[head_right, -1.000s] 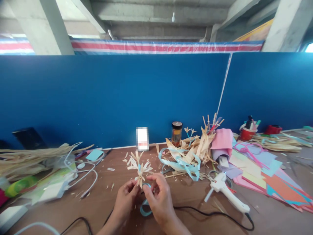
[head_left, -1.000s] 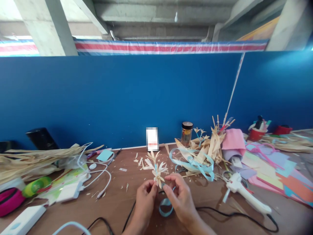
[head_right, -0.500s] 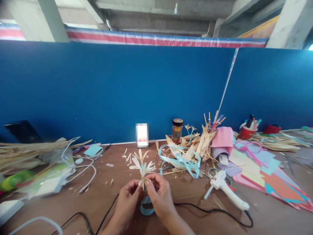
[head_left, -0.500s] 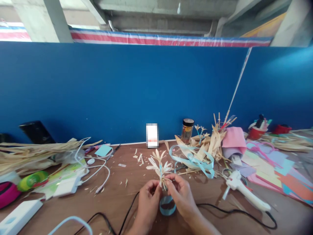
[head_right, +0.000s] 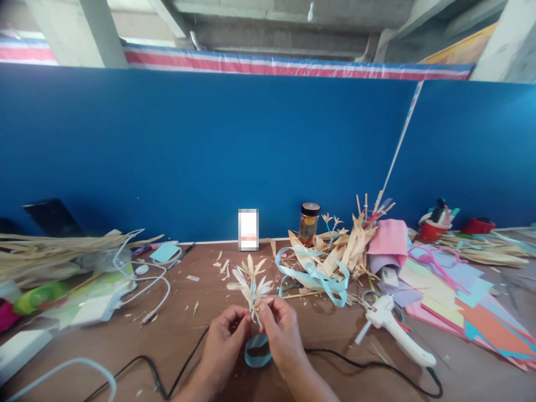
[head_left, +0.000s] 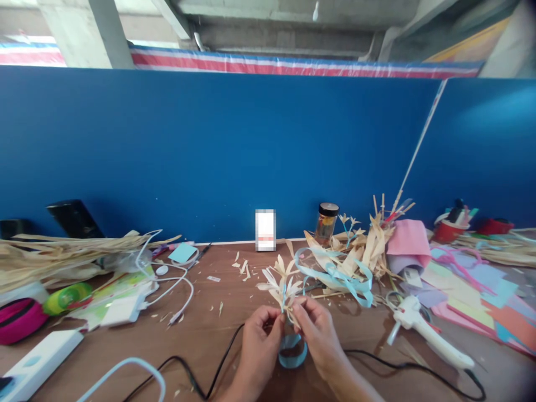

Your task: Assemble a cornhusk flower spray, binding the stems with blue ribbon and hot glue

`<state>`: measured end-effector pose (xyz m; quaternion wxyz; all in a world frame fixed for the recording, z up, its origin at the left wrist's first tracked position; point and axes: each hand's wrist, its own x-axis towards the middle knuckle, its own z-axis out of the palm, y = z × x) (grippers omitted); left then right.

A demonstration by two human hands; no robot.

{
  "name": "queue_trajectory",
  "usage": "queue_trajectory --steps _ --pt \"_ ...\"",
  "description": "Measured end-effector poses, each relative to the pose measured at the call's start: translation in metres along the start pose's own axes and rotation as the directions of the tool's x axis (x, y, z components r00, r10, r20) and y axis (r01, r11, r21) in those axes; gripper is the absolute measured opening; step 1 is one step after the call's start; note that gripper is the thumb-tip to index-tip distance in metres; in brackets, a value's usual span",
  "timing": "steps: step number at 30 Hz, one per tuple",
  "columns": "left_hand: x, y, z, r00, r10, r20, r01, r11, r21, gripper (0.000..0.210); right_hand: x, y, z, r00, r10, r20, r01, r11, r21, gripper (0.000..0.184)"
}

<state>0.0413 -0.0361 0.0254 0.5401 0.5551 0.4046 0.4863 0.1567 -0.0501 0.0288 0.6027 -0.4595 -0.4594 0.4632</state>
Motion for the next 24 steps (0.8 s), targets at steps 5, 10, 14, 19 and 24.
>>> queue_trajectory --steps 5,10,14,19,24 --pt "-0.0002 0.0026 -0.0022 0.999 0.034 0.013 -0.035 0.998 0.051 0.022 0.0011 -0.0002 0.0001 0.995 0.099 0.024 -0.101 0.99 0.095 0.026" --pt "-0.0001 0.0047 -0.0023 0.998 0.062 -0.002 -0.062 0.991 0.122 0.022 0.0015 -0.0042 -0.0002 0.99 0.138 0.04 -0.142 0.983 0.116 0.026" --pt "-0.0011 0.004 -0.001 0.998 0.063 0.024 -0.065 0.993 0.097 0.021 0.001 -0.0045 -0.0005 0.991 0.131 0.04 -0.134 0.988 0.082 0.027" --pt "-0.0014 -0.0006 -0.0005 0.998 0.008 0.056 -0.006 1.0 -0.027 0.021 0.0005 -0.0027 -0.0003 0.991 0.13 0.044 -0.133 0.988 0.073 0.028" --pt "-0.0007 -0.0026 0.0 0.997 -0.054 0.056 0.061 0.991 -0.121 0.022 -0.0004 -0.0032 0.0006 0.994 0.092 0.054 -0.097 0.99 0.1 0.025"
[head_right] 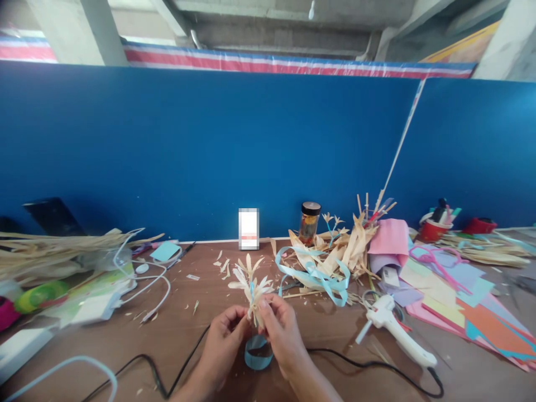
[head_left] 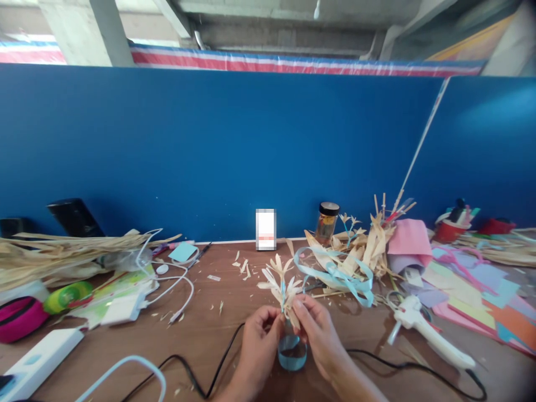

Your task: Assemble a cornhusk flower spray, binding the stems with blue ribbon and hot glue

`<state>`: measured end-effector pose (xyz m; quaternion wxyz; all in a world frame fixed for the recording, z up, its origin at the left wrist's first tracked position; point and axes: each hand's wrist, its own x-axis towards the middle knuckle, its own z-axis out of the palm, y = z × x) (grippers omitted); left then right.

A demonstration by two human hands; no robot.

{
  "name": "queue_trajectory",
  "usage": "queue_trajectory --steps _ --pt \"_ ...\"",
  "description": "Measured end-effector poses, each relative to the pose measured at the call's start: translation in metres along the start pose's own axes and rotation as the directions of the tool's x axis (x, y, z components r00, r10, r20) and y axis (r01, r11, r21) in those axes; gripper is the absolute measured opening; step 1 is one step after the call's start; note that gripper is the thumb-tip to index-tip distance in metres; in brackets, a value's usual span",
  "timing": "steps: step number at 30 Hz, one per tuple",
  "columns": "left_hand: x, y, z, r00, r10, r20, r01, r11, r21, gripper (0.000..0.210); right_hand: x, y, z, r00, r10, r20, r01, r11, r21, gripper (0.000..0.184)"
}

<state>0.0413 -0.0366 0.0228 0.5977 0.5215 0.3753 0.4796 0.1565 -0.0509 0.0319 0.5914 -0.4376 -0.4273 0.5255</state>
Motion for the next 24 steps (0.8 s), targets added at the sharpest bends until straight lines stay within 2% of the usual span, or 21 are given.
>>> queue_trajectory --steps 7,19,24 --pt "-0.0013 0.0057 0.0031 1.0 0.004 0.009 -0.004 1.0 0.018 0.023 -0.003 -0.0097 0.0034 0.998 0.037 0.041 -0.039 0.998 0.048 0.027" --pt "-0.0035 0.0025 0.004 0.999 -0.02 0.03 0.018 0.998 0.056 0.025 -0.0006 -0.0003 0.0001 0.998 0.055 -0.004 -0.054 0.996 0.068 0.027" --pt "-0.0032 0.0029 0.0055 0.997 -0.072 -0.028 0.071 0.997 -0.007 0.026 -0.0014 -0.0047 -0.0013 0.998 0.059 -0.037 -0.059 0.998 0.025 0.031"
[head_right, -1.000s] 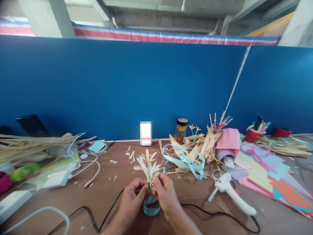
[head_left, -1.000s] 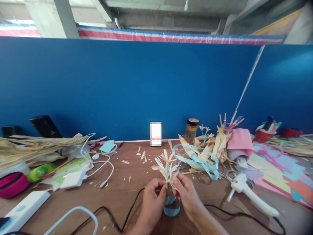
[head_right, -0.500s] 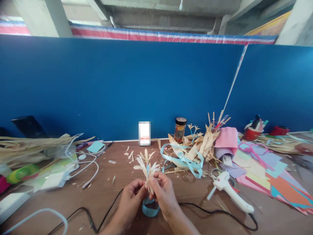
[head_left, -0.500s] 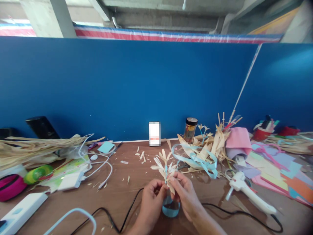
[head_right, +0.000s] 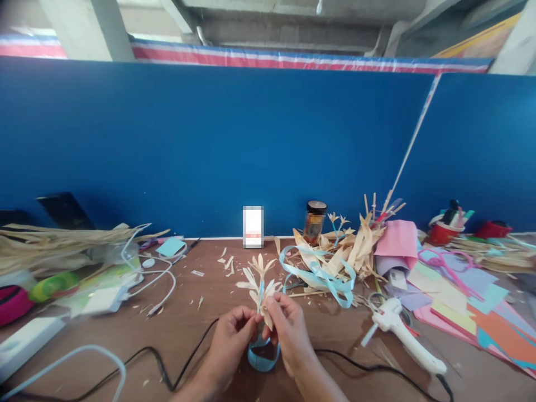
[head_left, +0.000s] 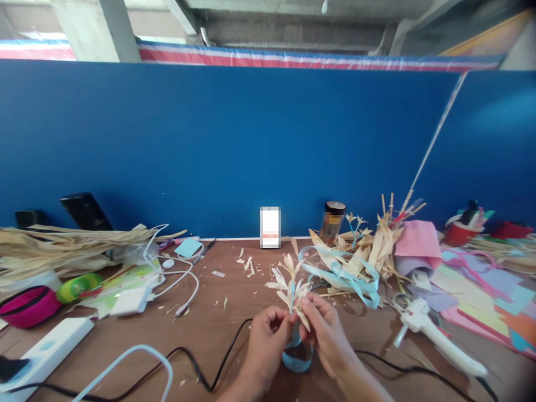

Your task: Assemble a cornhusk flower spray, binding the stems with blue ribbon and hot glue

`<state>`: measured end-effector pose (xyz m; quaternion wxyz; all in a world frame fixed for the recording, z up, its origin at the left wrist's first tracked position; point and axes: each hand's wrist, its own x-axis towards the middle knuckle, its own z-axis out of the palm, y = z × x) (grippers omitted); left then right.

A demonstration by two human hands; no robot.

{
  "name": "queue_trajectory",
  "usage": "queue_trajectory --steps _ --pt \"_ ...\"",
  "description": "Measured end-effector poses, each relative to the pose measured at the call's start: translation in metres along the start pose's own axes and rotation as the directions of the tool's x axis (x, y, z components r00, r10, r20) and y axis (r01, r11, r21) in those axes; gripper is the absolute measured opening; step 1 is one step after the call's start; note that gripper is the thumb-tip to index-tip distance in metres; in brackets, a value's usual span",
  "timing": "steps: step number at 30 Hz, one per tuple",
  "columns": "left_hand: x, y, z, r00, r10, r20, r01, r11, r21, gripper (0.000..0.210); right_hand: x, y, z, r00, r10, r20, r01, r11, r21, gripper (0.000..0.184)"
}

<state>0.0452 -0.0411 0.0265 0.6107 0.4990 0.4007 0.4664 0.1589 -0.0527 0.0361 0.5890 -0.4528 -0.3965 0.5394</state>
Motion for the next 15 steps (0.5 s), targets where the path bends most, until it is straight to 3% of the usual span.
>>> queue_trajectory --steps 5,11,15 --pt "0.0039 0.0011 -0.0033 0.985 -0.147 -0.086 0.123 0.964 -0.236 0.023 -0.0004 -0.0018 -0.0003 0.993 -0.075 -0.094 0.065 0.992 -0.109 0.03" --pt "0.0074 0.006 -0.0072 0.943 -0.33 0.045 0.308 0.815 -0.491 0.017 0.0002 0.0029 -0.0018 0.956 -0.283 -0.072 0.235 0.891 -0.388 0.02" --pt "0.0097 0.0085 -0.0094 0.916 -0.388 0.101 0.375 0.739 -0.559 0.015 -0.0013 0.0027 -0.0008 0.946 -0.319 -0.054 0.253 0.833 -0.492 0.016"
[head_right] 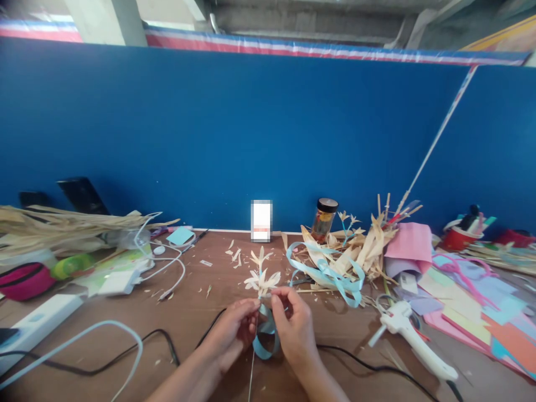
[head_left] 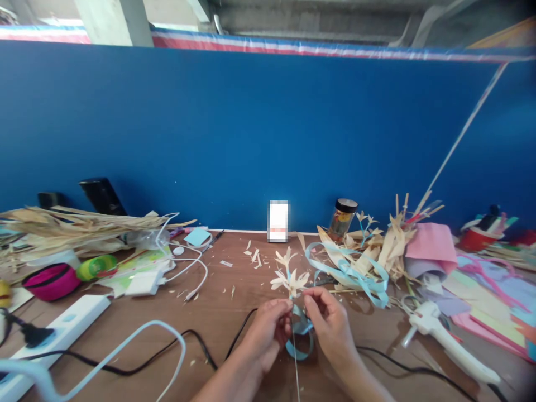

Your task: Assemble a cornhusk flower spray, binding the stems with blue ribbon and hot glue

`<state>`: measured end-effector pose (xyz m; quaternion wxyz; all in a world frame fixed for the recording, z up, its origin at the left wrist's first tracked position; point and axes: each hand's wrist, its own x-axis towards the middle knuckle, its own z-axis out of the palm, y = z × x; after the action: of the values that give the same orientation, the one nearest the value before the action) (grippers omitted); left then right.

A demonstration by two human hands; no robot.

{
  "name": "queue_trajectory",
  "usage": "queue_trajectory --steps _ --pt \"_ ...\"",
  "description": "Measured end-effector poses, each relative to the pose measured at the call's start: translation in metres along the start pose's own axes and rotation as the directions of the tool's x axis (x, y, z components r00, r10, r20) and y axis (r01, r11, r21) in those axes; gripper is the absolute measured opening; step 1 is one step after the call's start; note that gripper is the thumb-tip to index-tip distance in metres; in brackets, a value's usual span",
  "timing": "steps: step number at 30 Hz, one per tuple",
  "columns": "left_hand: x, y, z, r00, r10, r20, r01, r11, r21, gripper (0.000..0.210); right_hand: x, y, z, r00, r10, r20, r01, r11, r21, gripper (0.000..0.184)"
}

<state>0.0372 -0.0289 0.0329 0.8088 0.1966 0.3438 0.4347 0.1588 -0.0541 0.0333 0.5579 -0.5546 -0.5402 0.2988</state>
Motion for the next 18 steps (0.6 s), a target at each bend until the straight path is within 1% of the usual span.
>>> queue_trajectory --steps 4,6,8,9,11,14,16,18 --pt "0.001 0.0008 -0.0016 0.999 -0.033 0.029 0.034 0.998 -0.051 0.01 -0.003 -0.0038 0.0016 0.998 -0.06 0.027 0.061 0.997 -0.053 0.014" --pt "0.001 0.0005 -0.0021 0.999 -0.039 0.035 0.041 0.998 -0.05 0.01 -0.0041 -0.0045 0.0021 0.992 -0.124 0.016 0.125 0.988 -0.095 0.013" --pt "0.0009 0.0 -0.0022 0.999 -0.04 0.031 0.041 0.999 -0.028 0.012 -0.0041 -0.0034 0.0018 0.976 -0.217 -0.017 0.211 0.965 -0.156 0.012" --pt "0.0007 -0.0003 -0.002 0.999 -0.034 0.03 0.034 0.999 -0.017 0.013 -0.0038 -0.0024 0.0013 0.961 -0.275 -0.04 0.263 0.945 -0.194 0.012" --pt "0.0005 -0.0012 -0.0017 0.999 -0.02 0.034 0.02 1.0 0.001 0.014 -0.0026 0.0 -0.0001 0.91 -0.405 -0.087 0.367 0.884 -0.289 0.012" --pt "0.0008 -0.0038 -0.0019 0.999 0.005 0.049 -0.006 1.0 0.01 0.014 -0.0013 0.0018 -0.0026 0.832 -0.547 -0.092 0.462 0.775 -0.431 0.016" --pt "0.0014 -0.006 -0.0028 0.997 0.02 0.077 -0.021 1.0 0.018 0.013 -0.0011 0.0011 -0.0038 0.811 -0.581 -0.065 0.481 0.726 -0.492 0.019" --pt "0.0018 -0.0079 -0.0034 0.993 0.033 0.111 -0.037 0.999 0.032 0.012 -0.001 -0.0007 -0.0047 0.809 -0.587 -0.033 0.486 0.699 -0.525 0.02"
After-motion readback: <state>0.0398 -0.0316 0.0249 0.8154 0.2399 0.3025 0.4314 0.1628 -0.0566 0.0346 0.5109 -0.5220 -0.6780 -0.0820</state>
